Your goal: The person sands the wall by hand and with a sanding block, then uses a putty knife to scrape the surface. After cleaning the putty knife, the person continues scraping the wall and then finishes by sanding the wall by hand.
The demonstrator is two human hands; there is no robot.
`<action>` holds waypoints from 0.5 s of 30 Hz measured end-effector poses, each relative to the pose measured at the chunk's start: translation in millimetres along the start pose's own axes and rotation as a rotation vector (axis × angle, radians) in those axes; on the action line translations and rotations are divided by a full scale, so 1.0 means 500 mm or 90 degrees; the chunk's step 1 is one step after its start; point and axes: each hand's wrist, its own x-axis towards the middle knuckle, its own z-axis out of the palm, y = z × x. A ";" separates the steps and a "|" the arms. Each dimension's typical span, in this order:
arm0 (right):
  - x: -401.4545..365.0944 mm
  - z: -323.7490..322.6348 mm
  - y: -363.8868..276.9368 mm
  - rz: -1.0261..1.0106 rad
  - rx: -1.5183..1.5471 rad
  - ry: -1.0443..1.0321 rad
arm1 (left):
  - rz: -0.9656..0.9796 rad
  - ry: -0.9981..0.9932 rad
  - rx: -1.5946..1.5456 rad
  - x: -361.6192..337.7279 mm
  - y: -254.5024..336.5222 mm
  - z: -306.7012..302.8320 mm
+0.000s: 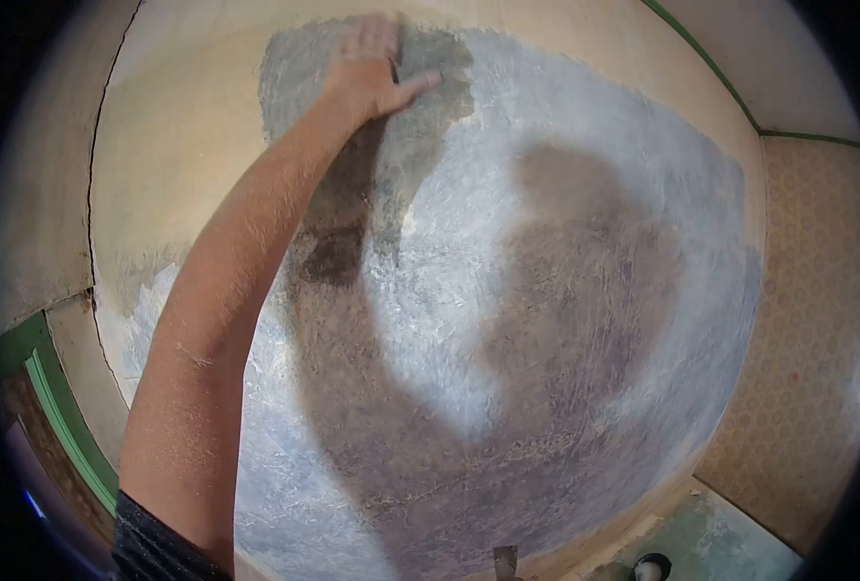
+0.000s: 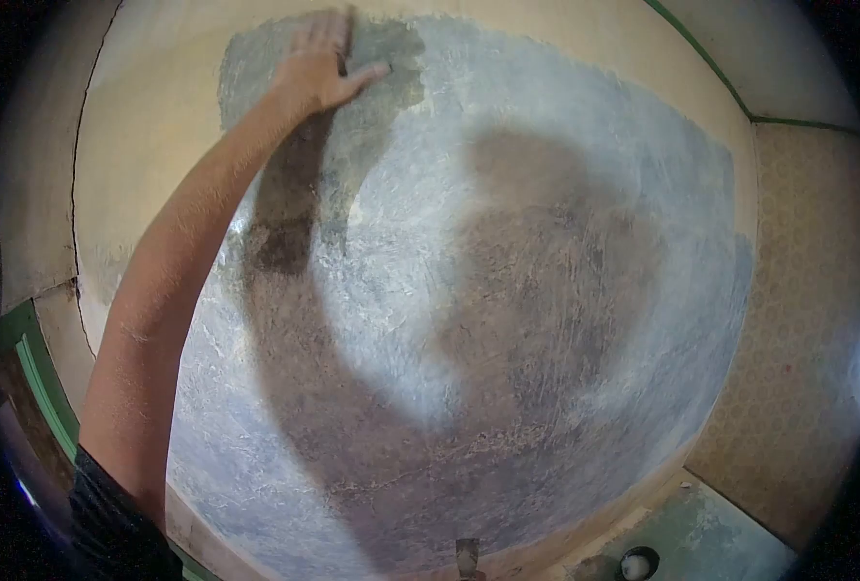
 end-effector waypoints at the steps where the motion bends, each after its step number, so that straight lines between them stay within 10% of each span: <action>1: 0.003 0.001 0.005 0.033 0.026 -0.007 | 0.005 -0.001 0.000 -0.017 0.014 0.007; 3: 0.014 0.002 0.014 0.062 0.051 -0.014 | 0.348 -0.077 -0.251 -0.056 0.058 -0.006; 7: 0.017 0.017 0.009 -0.008 0.066 -0.028 | 0.364 -0.034 -0.248 -0.067 0.077 0.011; 11: 0.031 0.021 -0.005 -0.038 0.022 -0.029 | -0.269 -0.104 0.082 0.000 -0.061 -0.074; 15: 0.030 0.035 -0.026 0.037 0.130 -0.068 | -0.244 0.046 0.157 -0.076 -0.107 -0.013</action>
